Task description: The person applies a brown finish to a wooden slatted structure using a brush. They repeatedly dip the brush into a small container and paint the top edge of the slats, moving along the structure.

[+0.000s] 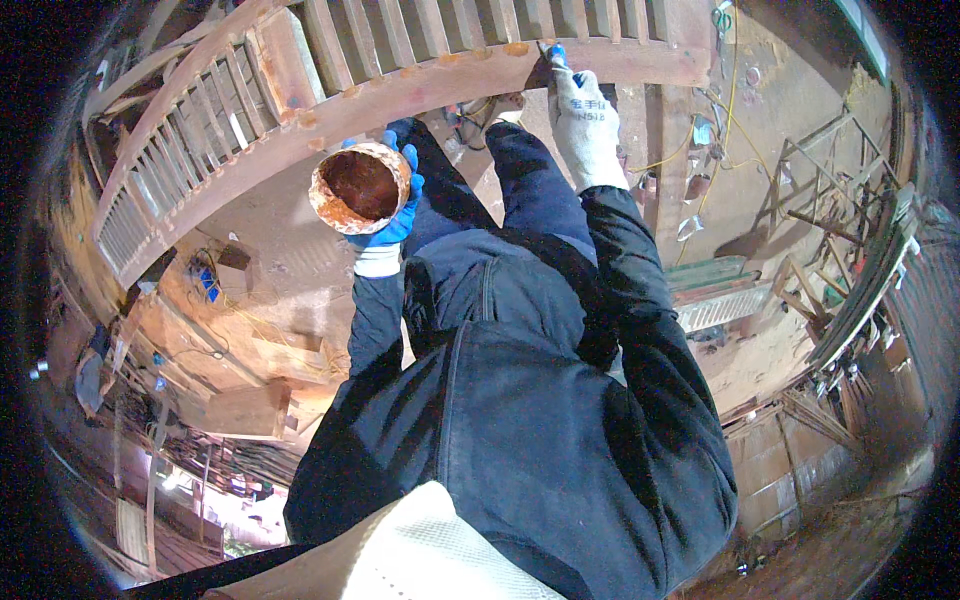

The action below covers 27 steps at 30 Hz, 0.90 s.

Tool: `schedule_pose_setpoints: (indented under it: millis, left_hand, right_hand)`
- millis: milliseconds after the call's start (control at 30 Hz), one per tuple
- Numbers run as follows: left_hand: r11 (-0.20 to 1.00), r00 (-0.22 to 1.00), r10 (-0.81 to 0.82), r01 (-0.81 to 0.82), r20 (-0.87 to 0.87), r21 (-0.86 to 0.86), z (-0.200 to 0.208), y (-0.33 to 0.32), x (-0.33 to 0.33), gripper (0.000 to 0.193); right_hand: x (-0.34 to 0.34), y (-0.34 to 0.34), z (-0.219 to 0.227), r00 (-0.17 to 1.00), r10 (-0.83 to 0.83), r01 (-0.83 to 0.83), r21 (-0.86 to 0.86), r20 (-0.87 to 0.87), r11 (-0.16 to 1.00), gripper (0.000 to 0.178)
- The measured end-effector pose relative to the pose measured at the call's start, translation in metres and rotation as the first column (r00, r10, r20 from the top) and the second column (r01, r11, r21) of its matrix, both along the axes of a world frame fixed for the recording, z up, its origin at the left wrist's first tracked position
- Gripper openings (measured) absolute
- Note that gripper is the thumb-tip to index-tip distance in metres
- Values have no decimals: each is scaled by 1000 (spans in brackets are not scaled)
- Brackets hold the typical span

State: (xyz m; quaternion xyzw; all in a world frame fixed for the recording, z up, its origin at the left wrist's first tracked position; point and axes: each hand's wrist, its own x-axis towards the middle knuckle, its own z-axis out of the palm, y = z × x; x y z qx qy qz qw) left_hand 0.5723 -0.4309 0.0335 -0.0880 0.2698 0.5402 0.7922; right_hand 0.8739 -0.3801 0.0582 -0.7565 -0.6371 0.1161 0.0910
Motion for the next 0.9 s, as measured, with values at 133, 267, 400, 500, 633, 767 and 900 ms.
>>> schedule_pose_setpoints:
  millis: [133,267,400,500,633,767,900]
  left_hand:
    - [998,989,39,-31,143,-54,3,4,1,65]
    - [999,996,-8,5,-87,-40,5,4,7,66]
    - [999,955,52,-47,292,-24,5,5,2,69]
    - [998,956,68,-61,285,-35,5,6,2,71]
    - [998,938,57,-54,342,-19,10,9,5,70]
    - [999,948,35,-42,318,13,11,8,5,68]
    - [1000,999,11,-12,-48,-17,3,3,4,64]
  right_hand:
    - [0,-4,8,998,3,-4,-13,-63,1000,35]
    - [4,6,6,1000,-14,14,42,-17,999,36]
    - [3,-7,7,999,-9,8,-37,-39,999,36]
    - [7,-3,18,986,-32,31,-10,-161,999,34]
    - [10,3,0,1000,-4,4,-1,8,1000,32]
    - [3,-8,18,996,-10,4,-74,-83,997,27]
    - [8,11,19,1000,11,-9,58,-29,998,36]
